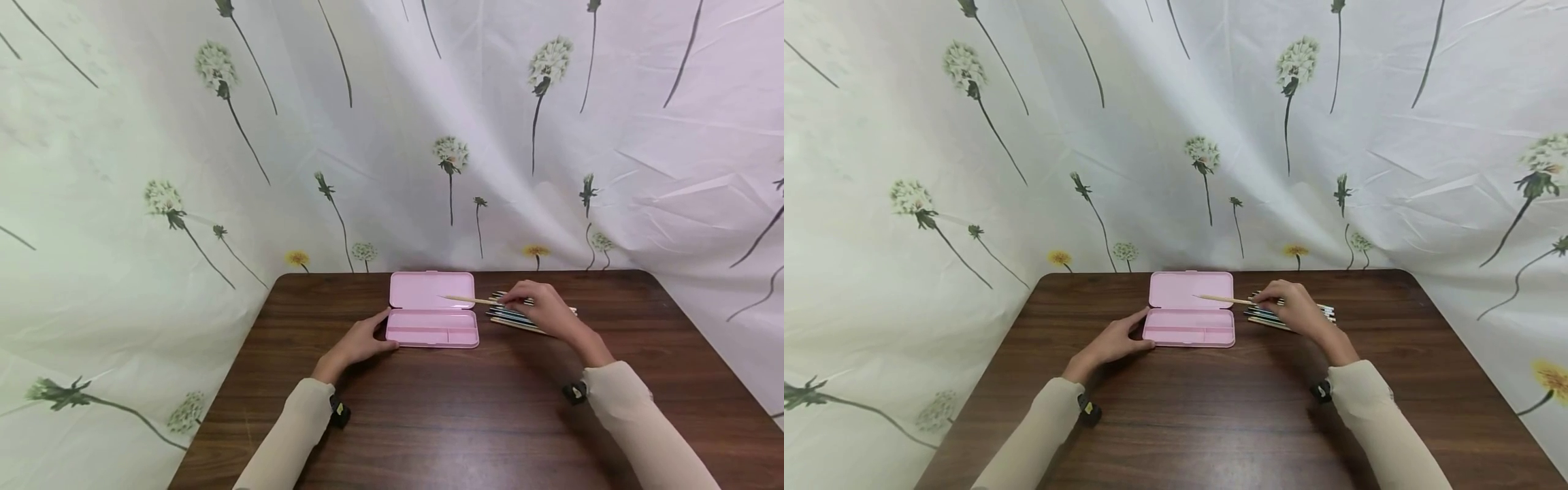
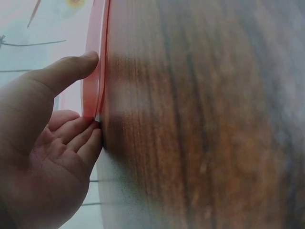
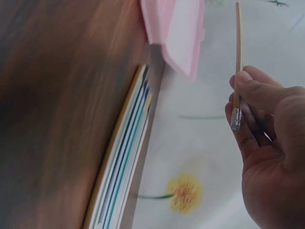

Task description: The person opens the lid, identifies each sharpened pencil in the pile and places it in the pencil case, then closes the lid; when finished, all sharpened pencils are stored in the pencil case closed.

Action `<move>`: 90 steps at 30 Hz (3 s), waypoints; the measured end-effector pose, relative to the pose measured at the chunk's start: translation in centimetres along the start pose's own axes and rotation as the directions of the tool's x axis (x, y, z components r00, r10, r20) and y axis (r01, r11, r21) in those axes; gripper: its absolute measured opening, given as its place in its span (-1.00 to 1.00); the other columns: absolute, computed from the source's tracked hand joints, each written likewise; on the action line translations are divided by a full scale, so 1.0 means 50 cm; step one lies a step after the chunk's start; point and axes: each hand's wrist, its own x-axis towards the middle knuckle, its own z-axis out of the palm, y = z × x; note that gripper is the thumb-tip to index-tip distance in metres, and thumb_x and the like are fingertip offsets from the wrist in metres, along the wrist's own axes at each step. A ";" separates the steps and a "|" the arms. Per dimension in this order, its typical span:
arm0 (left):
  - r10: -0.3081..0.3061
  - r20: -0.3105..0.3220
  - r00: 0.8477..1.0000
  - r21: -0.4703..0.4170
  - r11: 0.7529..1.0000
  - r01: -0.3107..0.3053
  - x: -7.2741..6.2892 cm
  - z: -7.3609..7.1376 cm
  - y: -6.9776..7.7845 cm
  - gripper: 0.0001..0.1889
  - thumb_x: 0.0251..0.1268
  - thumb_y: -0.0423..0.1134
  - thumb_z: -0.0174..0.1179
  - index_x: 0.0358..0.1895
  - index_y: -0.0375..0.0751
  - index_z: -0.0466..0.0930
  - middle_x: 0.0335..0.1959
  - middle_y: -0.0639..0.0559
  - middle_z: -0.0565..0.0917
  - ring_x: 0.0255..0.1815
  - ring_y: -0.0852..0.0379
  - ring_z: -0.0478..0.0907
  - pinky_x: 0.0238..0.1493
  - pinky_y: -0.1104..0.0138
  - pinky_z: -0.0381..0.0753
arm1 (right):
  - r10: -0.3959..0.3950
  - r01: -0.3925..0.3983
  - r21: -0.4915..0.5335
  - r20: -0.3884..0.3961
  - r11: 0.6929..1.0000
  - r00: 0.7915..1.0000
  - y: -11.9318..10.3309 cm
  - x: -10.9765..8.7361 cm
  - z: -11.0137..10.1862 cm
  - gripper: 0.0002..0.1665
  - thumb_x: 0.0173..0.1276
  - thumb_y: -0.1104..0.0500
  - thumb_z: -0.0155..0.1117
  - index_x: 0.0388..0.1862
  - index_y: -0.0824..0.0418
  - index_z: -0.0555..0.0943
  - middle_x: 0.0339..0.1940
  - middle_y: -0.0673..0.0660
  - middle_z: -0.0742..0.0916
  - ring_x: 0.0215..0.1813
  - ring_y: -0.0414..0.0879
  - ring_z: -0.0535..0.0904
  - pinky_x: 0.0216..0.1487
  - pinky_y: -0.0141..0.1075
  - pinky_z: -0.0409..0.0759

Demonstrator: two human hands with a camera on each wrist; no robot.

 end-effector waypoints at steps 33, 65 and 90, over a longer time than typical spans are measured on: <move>0.000 0.007 1.000 0.024 1.000 0.000 0.003 -0.002 -0.003 -0.09 0.41 -0.04 0.44 0.71 -0.18 0.18 0.66 -0.19 0.34 0.67 -0.18 0.31 0.62 -0.10 0.34 | 0.101 -0.128 0.121 0.206 0.984 0.973 -0.034 0.135 0.143 -0.80 0.38 0.45 0.43 -0.18 0.21 0.88 -0.19 0.09 0.86 -0.13 -0.14 0.69 -0.06 -0.30 0.68; -0.002 -0.006 1.000 0.001 1.000 0.002 -0.001 0.002 -0.003 -0.09 0.42 -0.04 0.43 0.71 -0.20 0.17 0.66 -0.20 0.34 0.66 -0.19 0.31 0.62 -0.10 0.34 | 0.068 -0.090 0.040 0.373 0.995 0.926 -0.032 0.103 0.205 -0.76 0.44 0.40 0.32 -0.21 0.16 0.88 -0.16 0.07 0.87 -0.15 -0.17 0.66 -0.02 -0.25 0.68; -0.014 0.008 1.000 -0.001 1.000 0.014 0.000 0.001 0.000 -0.10 0.43 -0.05 0.43 0.70 -0.21 0.17 0.67 -0.19 0.32 0.69 -0.19 0.27 0.64 -0.11 0.31 | 0.095 -0.104 0.029 0.230 0.994 0.968 -0.014 0.093 0.023 -0.83 0.47 0.32 0.40 -0.04 0.23 0.86 -0.13 0.06 0.88 -0.17 -0.17 0.73 -0.10 -0.20 0.71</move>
